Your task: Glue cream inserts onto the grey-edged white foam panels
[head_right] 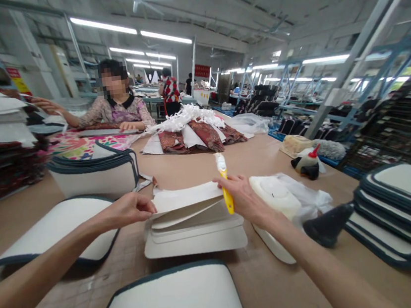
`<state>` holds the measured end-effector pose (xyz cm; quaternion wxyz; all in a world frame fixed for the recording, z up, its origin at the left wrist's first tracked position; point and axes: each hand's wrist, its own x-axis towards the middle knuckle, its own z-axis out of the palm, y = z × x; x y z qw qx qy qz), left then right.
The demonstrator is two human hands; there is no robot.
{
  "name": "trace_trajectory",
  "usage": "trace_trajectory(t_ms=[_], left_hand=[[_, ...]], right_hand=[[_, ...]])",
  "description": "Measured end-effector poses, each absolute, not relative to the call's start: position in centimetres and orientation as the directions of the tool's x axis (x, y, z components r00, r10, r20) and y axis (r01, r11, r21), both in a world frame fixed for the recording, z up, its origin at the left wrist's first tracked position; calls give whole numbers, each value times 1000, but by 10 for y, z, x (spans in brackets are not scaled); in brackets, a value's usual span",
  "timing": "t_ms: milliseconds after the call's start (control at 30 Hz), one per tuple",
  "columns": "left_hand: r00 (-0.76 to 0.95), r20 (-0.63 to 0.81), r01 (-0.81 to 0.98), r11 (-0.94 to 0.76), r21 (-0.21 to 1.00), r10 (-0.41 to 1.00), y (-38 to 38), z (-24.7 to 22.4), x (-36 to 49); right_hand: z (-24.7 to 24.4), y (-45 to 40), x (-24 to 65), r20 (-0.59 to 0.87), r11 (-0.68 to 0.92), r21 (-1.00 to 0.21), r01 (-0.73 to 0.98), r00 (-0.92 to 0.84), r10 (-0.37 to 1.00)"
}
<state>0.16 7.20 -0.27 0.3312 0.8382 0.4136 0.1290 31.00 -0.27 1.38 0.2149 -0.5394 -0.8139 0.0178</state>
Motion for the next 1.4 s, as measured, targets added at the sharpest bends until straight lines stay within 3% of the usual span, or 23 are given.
trace_trajectory(t_ms=[133,333,500,600,700,767,933,1000,1100,1233,1400], left_hand=[[595,-25,580,-408,705,804,75,-11,1],[531,193,467,-475,746,825,74,6,-1],[221,574,325,-614,719,789,43,83,-12],[120,684,176,-693,699,720,11,118,-19],[199,607,-26,-615,788,769,-26,122,-28],[261,485,-49,-490,870,835,-50,112,-35],[255,172,-97,-151,984,951,-101,74,-50],[268,76,-123,-44,991,960,-119,56,-52],[249,49,-88,-28,996,967,-139,27,-52],[271,64,-8,-64,998,961,-151,-6,-51],[300,-33,17,29,999,953,-148,-27,-53]], right_hand=[[24,-11,300,354,464,-293,836,-356,865],[25,11,288,537,393,-151,907,-258,803],[82,-21,276,684,328,-265,907,-63,727],[121,-63,269,734,404,-430,808,52,677],[130,-99,271,581,398,-667,630,106,807],[122,-119,274,447,334,-789,516,109,888],[84,-162,272,179,118,-954,275,206,962],[69,-174,267,126,77,-977,199,249,960],[47,-183,259,109,40,-979,200,347,932],[27,-178,254,55,-55,-965,257,402,914],[19,-169,252,93,-90,-905,416,400,912]])
